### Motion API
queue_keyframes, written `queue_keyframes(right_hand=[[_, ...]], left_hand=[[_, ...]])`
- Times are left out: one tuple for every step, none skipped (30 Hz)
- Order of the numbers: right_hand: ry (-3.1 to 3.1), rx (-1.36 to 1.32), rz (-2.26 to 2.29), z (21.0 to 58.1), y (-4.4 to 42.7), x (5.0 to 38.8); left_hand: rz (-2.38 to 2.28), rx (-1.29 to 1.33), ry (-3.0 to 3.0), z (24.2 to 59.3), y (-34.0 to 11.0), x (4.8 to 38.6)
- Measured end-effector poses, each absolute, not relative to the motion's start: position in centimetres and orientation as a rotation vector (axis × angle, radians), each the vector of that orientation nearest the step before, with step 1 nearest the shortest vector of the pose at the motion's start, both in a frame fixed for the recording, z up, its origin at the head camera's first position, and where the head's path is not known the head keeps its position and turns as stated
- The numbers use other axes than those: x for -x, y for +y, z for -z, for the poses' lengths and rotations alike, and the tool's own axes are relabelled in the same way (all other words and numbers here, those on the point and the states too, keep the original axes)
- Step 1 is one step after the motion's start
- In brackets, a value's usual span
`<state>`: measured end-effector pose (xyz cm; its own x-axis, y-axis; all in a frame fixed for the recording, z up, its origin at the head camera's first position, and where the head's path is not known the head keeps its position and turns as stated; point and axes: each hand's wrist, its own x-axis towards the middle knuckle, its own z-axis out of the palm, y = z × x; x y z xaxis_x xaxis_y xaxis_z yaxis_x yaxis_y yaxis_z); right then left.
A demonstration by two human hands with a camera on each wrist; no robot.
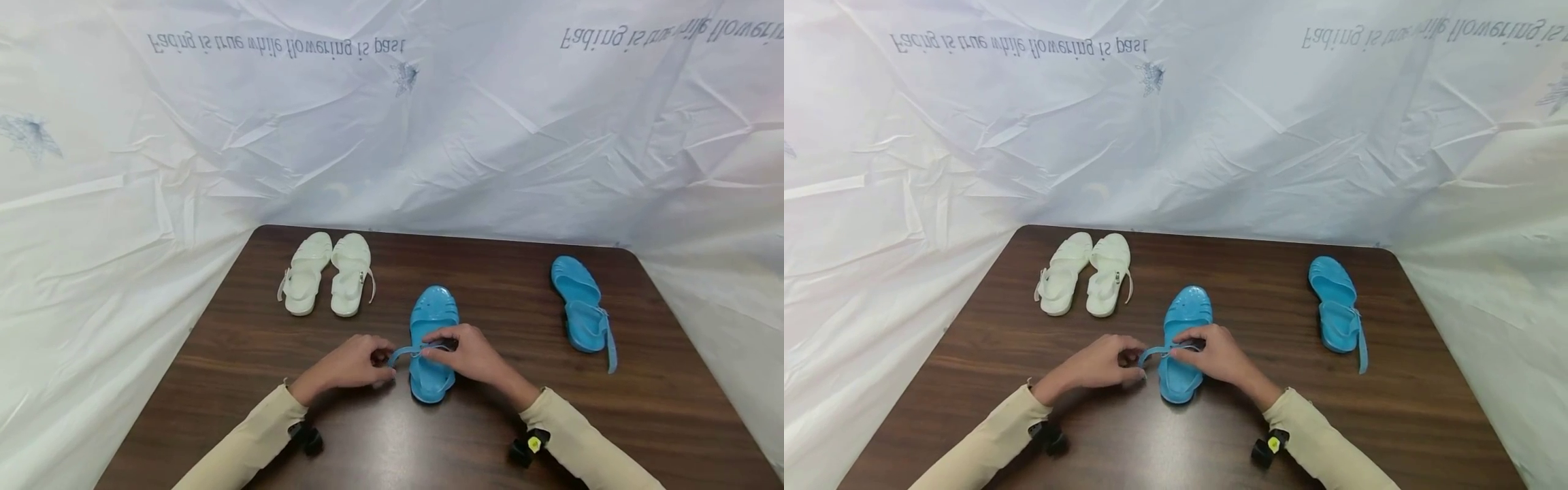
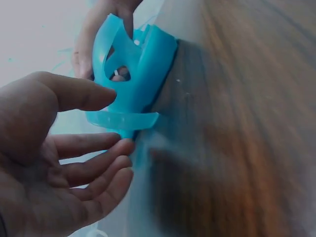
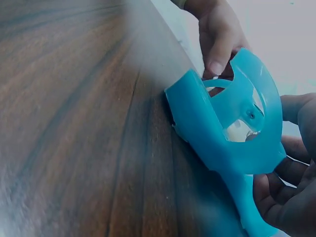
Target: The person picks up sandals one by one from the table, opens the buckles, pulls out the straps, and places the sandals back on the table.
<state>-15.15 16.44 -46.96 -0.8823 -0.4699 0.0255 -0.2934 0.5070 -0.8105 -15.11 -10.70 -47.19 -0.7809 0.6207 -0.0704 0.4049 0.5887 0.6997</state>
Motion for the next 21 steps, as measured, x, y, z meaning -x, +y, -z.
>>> queue_keyframes(right_hand=[[2.552, 0.658, 1.311, 46.9, 16.5, 15.1], [2.556, 0.661, 1.311, 46.9, 16.6, 15.1], [2.559, 0.666, 1.313, 46.9, 16.7, 15.2], [2.562, 0.671, 1.317, 46.9, 16.7, 15.2], [2.567, 0.681, 1.321, 46.9, 16.8, 15.2], [2.571, 0.688, 1.325, 46.9, 16.8, 15.2], [2.577, 0.693, 1.326, 46.9, 16.8, 15.3], [2.579, 0.700, 1.333, 46.9, 16.8, 15.3], [2.583, 0.705, 1.333, 46.9, 16.8, 15.4], [2.588, 0.709, 1.330, 47.0, 16.8, 15.4], [2.592, 0.712, 1.325, 47.0, 16.8, 15.4], [2.596, 0.706, 1.322, 47.0, 16.8, 15.4], [2.598, 0.704, 1.318, 47.0, 16.8, 15.5], [2.599, 0.700, 1.318, 47.0, 16.9, 15.4], [2.601, 0.696, 1.317, 47.0, 16.9, 15.4], [2.601, 0.690, 1.318, 47.0, 16.9, 15.4], [2.600, 0.684, 1.321, 47.0, 16.9, 15.4], [2.600, 0.679, 1.324, 47.0, 16.9, 15.3], [2.600, 0.677, 1.326, 46.9, 16.9, 15.3], [2.599, 0.674, 1.332, 46.9, 16.9, 15.2], [2.601, 0.674, 1.337, 46.9, 16.9, 15.2]], left_hand=[[-1.004, -0.827, 2.520, 47.0, -10.5, 15.1], [-1.018, -0.819, 2.529, 46.9, -10.3, 15.2], [-1.042, -0.815, 2.536, 46.8, -10.1, 15.2], [-1.068, -0.805, 2.543, 46.7, -9.8, 15.3], [-1.094, -0.804, 2.550, 46.6, -9.5, 15.3], [-1.122, -0.802, 2.554, 46.6, -9.2, 15.3], [-1.146, -0.799, 2.557, 46.5, -8.9, 15.3], [-1.168, -0.797, 2.556, 46.5, -8.6, 15.3], [-1.187, -0.794, 2.553, 46.5, -8.3, 15.4], [-1.203, -0.787, 2.547, 46.5, -8.0, 15.4], [-1.215, -0.780, 2.541, 46.6, -7.7, 15.5], [-1.221, -0.776, 2.536, 46.6, -7.4, 15.5], [-1.225, -0.775, 2.532, 46.7, -7.2, 15.5], [-1.228, -0.776, 2.531, 46.8, -6.9, 15.5], [-1.228, -0.779, 2.532, 46.8, -6.7, 15.5], [-1.227, -0.780, 2.534, 46.9, -6.6, 15.5], [-1.226, -0.780, 2.539, 46.9, -6.4, 15.5], [-1.226, -0.780, 2.543, 46.9, -6.3, 15.5], [-1.225, -0.780, 2.549, 47.0, -6.2, 15.5], [-1.223, -0.772, 2.554, 47.0, -6.1, 15.5], [-1.223, -0.764, 2.555, 47.1, -6.0, 15.5]])
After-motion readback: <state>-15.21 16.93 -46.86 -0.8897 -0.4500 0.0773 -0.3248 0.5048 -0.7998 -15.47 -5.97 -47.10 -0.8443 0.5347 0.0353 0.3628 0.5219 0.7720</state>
